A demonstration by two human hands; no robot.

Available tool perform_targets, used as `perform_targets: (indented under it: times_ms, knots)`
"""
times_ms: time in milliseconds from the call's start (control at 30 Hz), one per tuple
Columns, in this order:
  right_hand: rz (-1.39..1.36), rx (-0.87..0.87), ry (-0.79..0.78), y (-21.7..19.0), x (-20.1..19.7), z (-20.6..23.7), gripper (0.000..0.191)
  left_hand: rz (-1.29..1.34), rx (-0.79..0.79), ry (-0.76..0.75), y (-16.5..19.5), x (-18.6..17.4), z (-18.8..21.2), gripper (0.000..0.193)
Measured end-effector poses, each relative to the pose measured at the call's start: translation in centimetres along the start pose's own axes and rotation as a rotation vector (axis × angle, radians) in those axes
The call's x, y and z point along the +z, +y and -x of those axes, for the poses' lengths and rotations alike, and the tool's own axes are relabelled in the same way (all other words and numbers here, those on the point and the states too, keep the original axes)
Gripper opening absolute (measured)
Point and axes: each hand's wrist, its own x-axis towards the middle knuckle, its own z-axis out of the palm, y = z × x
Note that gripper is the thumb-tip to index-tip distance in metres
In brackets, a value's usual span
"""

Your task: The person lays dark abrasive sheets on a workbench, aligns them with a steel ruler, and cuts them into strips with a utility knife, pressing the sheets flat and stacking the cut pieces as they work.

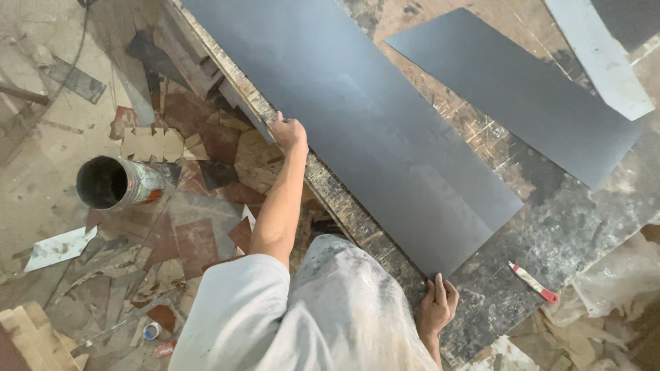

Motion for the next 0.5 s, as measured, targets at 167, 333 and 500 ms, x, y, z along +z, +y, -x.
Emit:
perform_targets:
  times_ms: [167, 333, 500]
  knots:
    - [-0.016, -0.028, 0.016, -0.1, -0.2, -0.3, 0.031, 0.197, -0.086, -0.010, 2.4, 0.6, 0.9, 0.037]
    - [0.009, -0.070, 0.032, -0.5, -0.2, -0.5, 0.029, 0.009, -0.243, 0.016, 3.4, 1.3, 1.0, 0.045]
    - [0.025, -0.040, 0.019, -0.8, -0.1, -0.6, 0.029, -0.231, 0.204, 0.066, 0.4, 2.3, 2.5, 0.072]
